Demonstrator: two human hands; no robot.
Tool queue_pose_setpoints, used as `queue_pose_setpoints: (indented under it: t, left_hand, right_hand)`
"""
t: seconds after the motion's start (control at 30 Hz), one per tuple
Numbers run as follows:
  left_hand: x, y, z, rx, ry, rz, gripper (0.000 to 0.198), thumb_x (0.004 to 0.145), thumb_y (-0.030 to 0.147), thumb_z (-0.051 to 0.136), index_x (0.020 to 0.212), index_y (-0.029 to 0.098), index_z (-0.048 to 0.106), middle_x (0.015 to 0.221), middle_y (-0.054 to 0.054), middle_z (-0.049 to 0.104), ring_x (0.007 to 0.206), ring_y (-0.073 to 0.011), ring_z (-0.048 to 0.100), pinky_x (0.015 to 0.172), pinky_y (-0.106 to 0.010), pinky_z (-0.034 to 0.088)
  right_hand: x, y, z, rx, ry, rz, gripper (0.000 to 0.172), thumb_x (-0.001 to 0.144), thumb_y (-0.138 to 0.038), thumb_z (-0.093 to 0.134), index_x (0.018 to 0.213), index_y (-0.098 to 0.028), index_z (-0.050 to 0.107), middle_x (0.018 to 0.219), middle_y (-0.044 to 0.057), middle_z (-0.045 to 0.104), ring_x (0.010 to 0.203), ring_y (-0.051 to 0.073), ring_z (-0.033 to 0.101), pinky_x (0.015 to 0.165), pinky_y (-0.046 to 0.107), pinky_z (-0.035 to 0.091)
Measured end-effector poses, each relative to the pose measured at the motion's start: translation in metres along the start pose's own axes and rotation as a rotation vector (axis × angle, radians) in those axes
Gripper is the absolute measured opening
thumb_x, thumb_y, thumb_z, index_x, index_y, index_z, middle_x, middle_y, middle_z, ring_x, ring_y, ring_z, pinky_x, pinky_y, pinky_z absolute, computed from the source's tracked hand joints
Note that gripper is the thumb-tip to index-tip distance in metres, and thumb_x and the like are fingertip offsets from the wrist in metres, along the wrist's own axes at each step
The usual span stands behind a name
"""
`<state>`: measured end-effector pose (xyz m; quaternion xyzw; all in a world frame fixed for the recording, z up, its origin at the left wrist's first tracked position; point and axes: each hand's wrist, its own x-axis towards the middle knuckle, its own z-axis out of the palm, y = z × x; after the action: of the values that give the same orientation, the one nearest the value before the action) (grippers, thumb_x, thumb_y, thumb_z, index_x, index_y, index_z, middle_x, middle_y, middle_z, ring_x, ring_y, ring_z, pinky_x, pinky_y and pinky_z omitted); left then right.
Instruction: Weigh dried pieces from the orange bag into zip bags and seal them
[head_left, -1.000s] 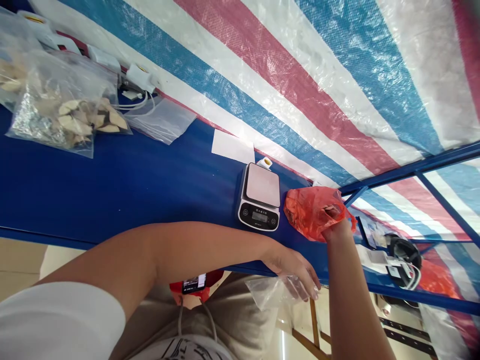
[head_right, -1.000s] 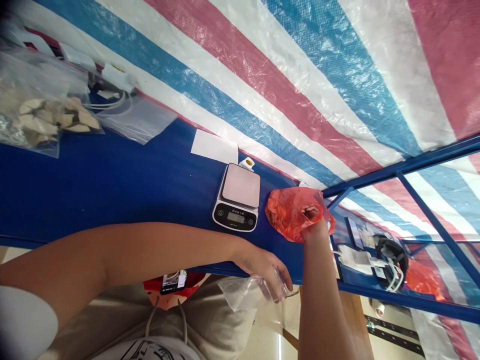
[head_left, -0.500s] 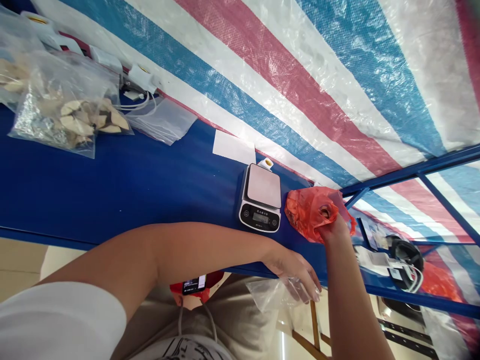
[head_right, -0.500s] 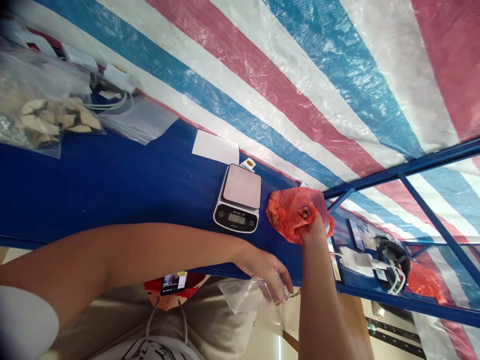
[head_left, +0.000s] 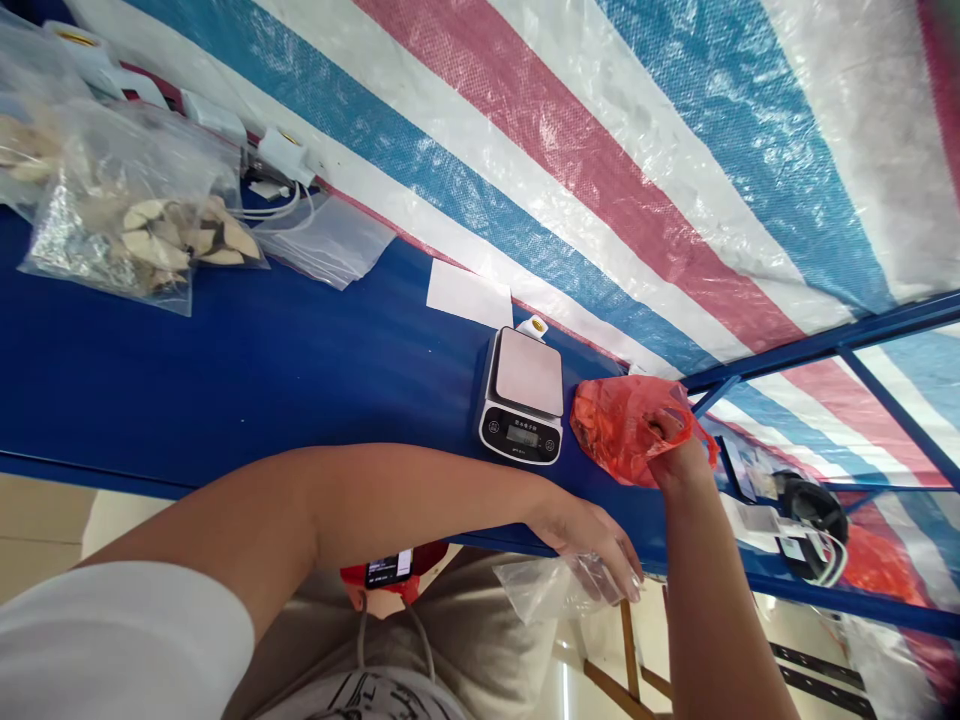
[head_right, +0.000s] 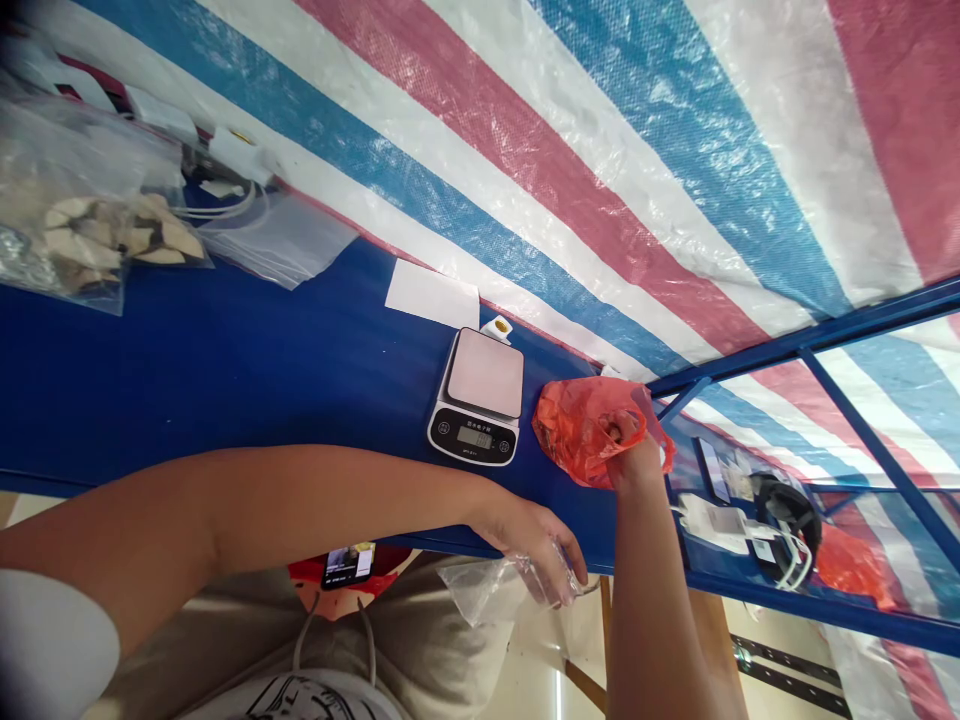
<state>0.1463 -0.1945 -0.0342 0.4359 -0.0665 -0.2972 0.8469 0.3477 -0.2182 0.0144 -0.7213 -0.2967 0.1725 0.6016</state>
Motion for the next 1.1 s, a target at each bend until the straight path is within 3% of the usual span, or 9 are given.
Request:
queue_pose_setpoints:
  t: [0.2,0.4,0.6,0.8,1.0,1.1]
  left_hand:
    - [-0.005,0.004,0.004,-0.023,0.05,0.018,0.069,0.035,0.001,0.09,0.098,0.017,0.065,0.081,0.003,0.072,0.078,-0.012,0.068,0.078,-0.026,0.057]
    - [-0.006,0.005,0.004,-0.04,0.047,0.011,0.069,0.033,0.001,0.091,0.096,0.017,0.065,0.084,0.002,0.072,0.081,-0.0124,0.068,0.084,-0.029,0.056]
    - [-0.008,0.006,0.005,-0.052,0.061,0.001,0.069,0.033,0.0,0.091,0.095,0.017,0.066,0.082,0.003,0.072,0.079,-0.012,0.069,0.084,-0.029,0.055]
    - [-0.004,0.003,0.003,-0.064,0.06,0.017,0.068,0.032,0.003,0.092,0.093,0.018,0.068,0.083,0.002,0.073,0.079,-0.0128,0.07,0.08,-0.028,0.056]
    - [-0.001,0.003,0.0,-0.106,0.091,0.064,0.069,0.03,0.003,0.094,0.093,0.018,0.068,0.082,0.003,0.072,0.08,-0.0123,0.069,0.082,-0.028,0.057]
    - [0.001,0.003,-0.002,-0.124,0.112,0.114,0.07,0.031,0.009,0.097,0.094,0.018,0.068,0.084,0.004,0.071,0.079,-0.0127,0.069,0.082,-0.03,0.057]
  right_hand:
    - [-0.018,-0.027,-0.008,-0.042,0.09,0.088,0.037,0.054,-0.029,0.088,0.085,-0.019,0.071,0.063,-0.006,0.058,0.051,0.007,0.048,0.044,0.018,0.041]
    - [-0.026,-0.037,-0.01,-0.282,0.22,0.074,0.044,0.055,-0.036,0.086,0.093,-0.019,0.074,0.06,-0.008,0.053,0.047,0.007,0.041,0.04,0.018,0.035]
    - [-0.025,-0.028,-0.011,-0.279,0.174,0.001,0.046,0.054,-0.04,0.084,0.094,-0.019,0.073,0.068,-0.004,0.062,0.056,0.011,0.052,0.047,0.023,0.044]
    - [-0.027,-0.03,-0.007,-0.263,0.216,0.01,0.048,0.056,-0.044,0.086,0.092,-0.016,0.072,0.06,-0.007,0.054,0.049,0.009,0.044,0.043,0.022,0.037]
    - [-0.035,-0.056,-0.009,-0.2,0.341,-0.142,0.037,0.064,-0.033,0.082,0.097,-0.017,0.074,0.061,-0.006,0.056,0.049,0.009,0.046,0.042,0.02,0.037]
    - [-0.052,-0.073,-0.014,-0.095,0.292,-0.15,0.039,0.059,-0.024,0.084,0.096,-0.02,0.074,0.074,-0.002,0.064,0.056,0.009,0.051,0.043,0.019,0.037]
